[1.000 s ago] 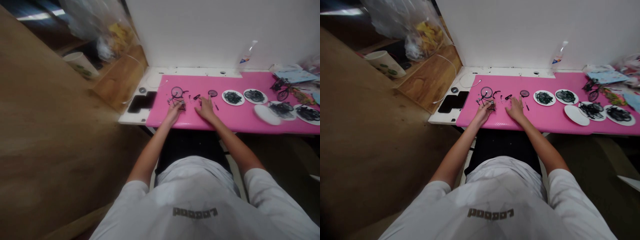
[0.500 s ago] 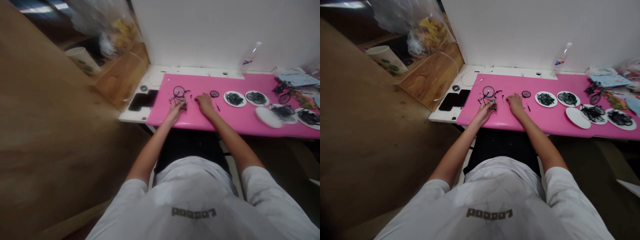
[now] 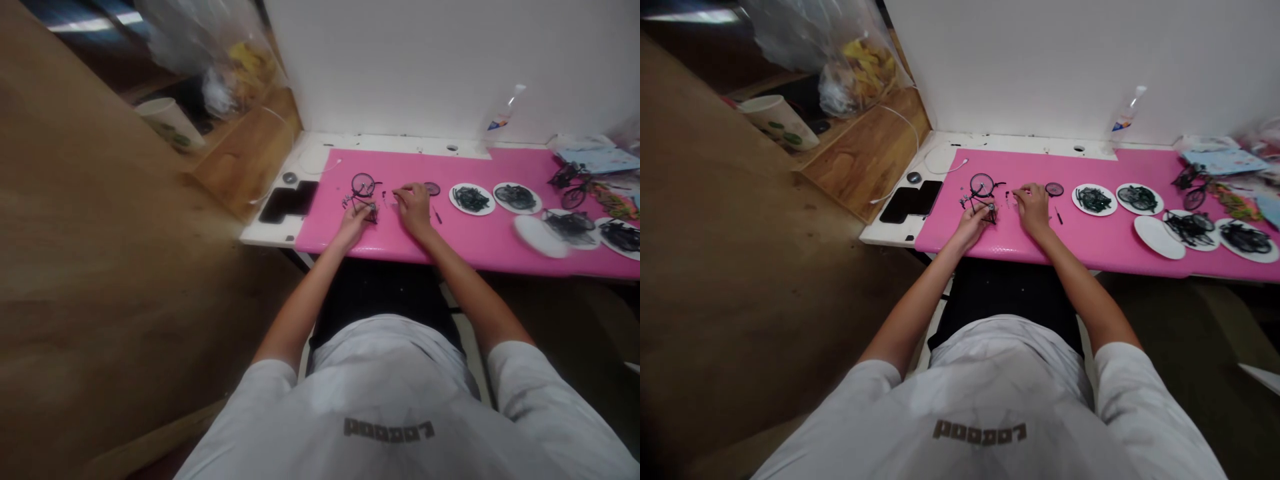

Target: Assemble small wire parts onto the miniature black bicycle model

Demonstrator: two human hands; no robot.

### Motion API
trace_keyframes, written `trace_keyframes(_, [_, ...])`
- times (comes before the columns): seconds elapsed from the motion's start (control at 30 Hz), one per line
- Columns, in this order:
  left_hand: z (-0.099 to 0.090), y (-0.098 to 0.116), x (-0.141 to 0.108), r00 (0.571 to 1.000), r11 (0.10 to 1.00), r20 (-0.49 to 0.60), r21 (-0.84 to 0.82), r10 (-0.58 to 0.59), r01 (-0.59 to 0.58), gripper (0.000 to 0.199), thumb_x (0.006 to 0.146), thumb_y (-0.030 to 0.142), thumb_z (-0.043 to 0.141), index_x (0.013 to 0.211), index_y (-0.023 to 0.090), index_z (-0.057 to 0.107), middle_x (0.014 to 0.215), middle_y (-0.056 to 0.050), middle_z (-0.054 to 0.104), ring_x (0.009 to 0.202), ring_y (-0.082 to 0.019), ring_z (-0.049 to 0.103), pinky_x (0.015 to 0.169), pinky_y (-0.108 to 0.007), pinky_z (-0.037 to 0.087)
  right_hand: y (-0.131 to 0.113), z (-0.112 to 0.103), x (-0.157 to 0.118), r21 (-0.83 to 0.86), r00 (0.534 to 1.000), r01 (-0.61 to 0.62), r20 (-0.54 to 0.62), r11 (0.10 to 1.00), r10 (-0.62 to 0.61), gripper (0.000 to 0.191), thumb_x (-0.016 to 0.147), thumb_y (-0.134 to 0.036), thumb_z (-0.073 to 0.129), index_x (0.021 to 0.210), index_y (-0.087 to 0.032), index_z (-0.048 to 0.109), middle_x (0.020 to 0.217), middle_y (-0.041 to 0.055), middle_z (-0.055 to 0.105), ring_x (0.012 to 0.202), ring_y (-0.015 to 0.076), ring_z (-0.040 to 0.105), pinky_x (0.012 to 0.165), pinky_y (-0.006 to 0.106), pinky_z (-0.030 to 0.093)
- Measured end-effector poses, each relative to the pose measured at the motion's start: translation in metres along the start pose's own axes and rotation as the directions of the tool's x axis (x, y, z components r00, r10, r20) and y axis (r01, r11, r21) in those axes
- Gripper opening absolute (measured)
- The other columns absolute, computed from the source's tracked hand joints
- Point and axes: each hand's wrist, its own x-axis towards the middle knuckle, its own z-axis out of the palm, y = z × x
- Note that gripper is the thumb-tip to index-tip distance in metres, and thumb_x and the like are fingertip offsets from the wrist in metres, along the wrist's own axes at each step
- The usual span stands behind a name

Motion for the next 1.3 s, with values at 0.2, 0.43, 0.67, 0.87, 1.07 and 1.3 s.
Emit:
trace_keyframes(0.2, [-0.005,-0.007,0.001,0.992,0.992,0.100,0.095,0.076,-0.086,0.038,0.088,0.035,0.090,0.119,0.015,0.080,0.109,-0.010,0.081,0.097,-0.017,0.075,0.090,-0.028,0.058,-0.023,-0.026,-0.026,0.396,0.988,-0.131,-0.023,0.909,0.152,0.025,0.104,-0.041,0.070,0.115,-0.025,0.086,0.112,0.0105,0.083,0.107,0.0291,0.070,0.104,0.049,0.055])
trace_keyframes(0.43, [0.009,0.003,-0.012,0.980,0.970,0.179,0.207,0.091,-0.128,0.038,0.091,0.039,0.086,0.122,0.017,0.081,0.118,-0.011,0.082,0.105,-0.020,0.075,0.095,-0.031,0.059,-0.045,-0.040,-0.045,0.629,0.959,-0.273,0.115,0.728,0.261,0.028,0.088,-0.050,0.085,0.104,-0.027,0.089,0.107,0.0067,0.086,0.098,0.0259,0.079,0.091,0.042,0.063])
trace_keyframes(0.67, [0.036,0.013,-0.032,0.958,0.974,0.288,0.221,-0.008,-0.058,0.037,0.090,0.042,0.087,0.116,0.016,0.080,0.115,-0.011,0.081,0.102,-0.023,0.077,0.083,-0.030,0.062,-0.051,-0.058,-0.041,0.540,0.967,-0.216,0.003,0.813,0.255,0.025,0.093,-0.050,0.083,0.106,-0.030,0.090,0.105,0.0062,0.086,0.100,0.0254,0.075,0.090,0.042,0.061])
trace_keyframes(0.87, [0.047,0.026,-0.041,0.970,0.984,0.230,0.176,-0.080,0.040,0.034,0.090,0.035,0.086,0.118,0.017,0.079,0.114,-0.011,0.080,0.098,-0.020,0.075,0.078,-0.028,0.061,-0.045,-0.061,-0.038,0.580,0.975,-0.213,0.069,0.786,0.213,0.026,0.095,-0.053,0.082,0.107,-0.030,0.089,0.106,0.0058,0.086,0.102,0.0248,0.076,0.088,0.040,0.060])
trace_keyframes(1.07, [0.052,0.029,-0.046,0.973,0.987,0.216,0.153,-0.084,0.051,0.029,0.091,0.031,0.084,0.117,0.018,0.078,0.107,-0.008,0.078,0.093,-0.019,0.074,0.078,-0.028,0.061,-0.045,-0.067,-0.034,0.620,0.968,-0.247,0.131,0.745,0.212,0.033,0.090,-0.058,0.084,0.106,-0.029,0.089,0.108,0.0053,0.086,0.099,0.0240,0.079,0.088,0.038,0.062])
trace_keyframes(1.3, [0.053,0.032,-0.047,0.976,0.987,0.191,0.138,-0.103,0.077,0.030,0.091,0.030,0.084,0.116,0.018,0.073,0.109,-0.010,0.079,0.097,-0.022,0.076,0.084,-0.033,0.062,-0.052,-0.074,-0.035,0.597,0.970,-0.242,0.143,0.765,0.196,0.025,0.093,-0.053,0.083,0.105,-0.033,0.089,0.112,0.0037,0.086,0.107,0.0258,0.078,0.092,0.041,0.062])
